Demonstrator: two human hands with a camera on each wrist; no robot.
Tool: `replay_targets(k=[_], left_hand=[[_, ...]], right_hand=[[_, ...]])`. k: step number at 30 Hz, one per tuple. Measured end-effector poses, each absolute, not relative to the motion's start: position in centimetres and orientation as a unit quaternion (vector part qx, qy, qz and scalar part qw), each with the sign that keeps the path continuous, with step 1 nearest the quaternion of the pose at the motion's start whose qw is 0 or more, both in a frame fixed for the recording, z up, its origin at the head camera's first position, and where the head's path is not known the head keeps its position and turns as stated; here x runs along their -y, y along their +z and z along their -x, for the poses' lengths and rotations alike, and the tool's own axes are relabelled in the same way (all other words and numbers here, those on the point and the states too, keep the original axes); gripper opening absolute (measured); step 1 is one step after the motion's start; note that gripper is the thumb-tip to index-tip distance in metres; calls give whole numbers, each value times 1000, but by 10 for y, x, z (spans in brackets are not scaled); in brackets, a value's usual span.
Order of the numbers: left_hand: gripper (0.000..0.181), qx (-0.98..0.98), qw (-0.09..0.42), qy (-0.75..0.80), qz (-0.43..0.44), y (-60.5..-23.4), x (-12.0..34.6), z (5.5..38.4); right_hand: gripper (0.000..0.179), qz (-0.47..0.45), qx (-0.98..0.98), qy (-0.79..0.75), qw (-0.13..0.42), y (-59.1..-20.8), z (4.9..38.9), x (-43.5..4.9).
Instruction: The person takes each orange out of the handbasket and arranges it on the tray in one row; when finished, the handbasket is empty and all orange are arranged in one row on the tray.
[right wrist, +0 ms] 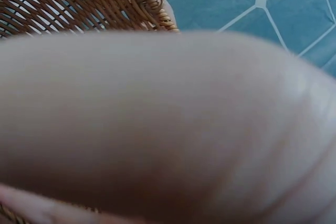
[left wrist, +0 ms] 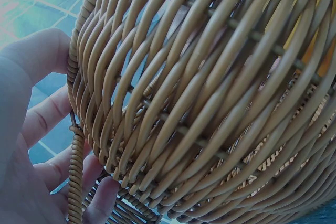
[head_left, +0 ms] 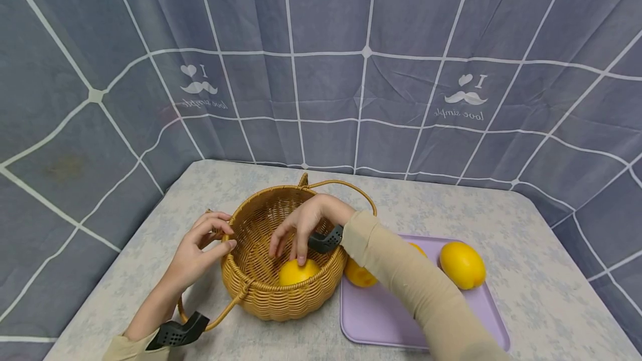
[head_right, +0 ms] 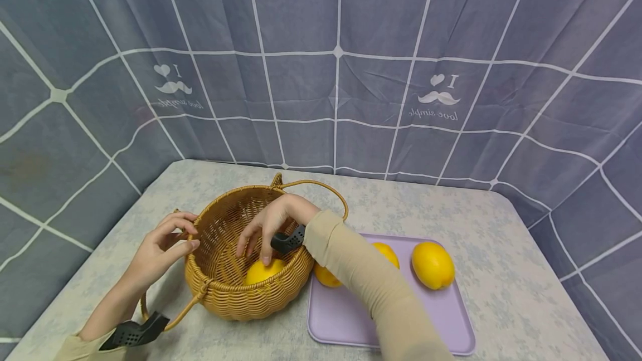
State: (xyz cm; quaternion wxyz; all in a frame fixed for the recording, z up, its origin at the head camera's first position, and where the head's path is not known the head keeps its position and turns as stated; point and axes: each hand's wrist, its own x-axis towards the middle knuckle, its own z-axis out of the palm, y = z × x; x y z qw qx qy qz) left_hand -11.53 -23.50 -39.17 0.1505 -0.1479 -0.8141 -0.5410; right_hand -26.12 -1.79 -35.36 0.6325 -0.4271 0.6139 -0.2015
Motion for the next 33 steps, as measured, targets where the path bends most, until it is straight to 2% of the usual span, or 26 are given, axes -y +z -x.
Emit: replay_targets(k=[21,33], left_hand=[[12,818,149,-537,141,-390,234,113],[12,820,147,-534,142,-389,234,114]], right_hand=[[66,470,-556,-133,673,-357,258,26],[73,446,-551,-151,689,-354,255,25]])
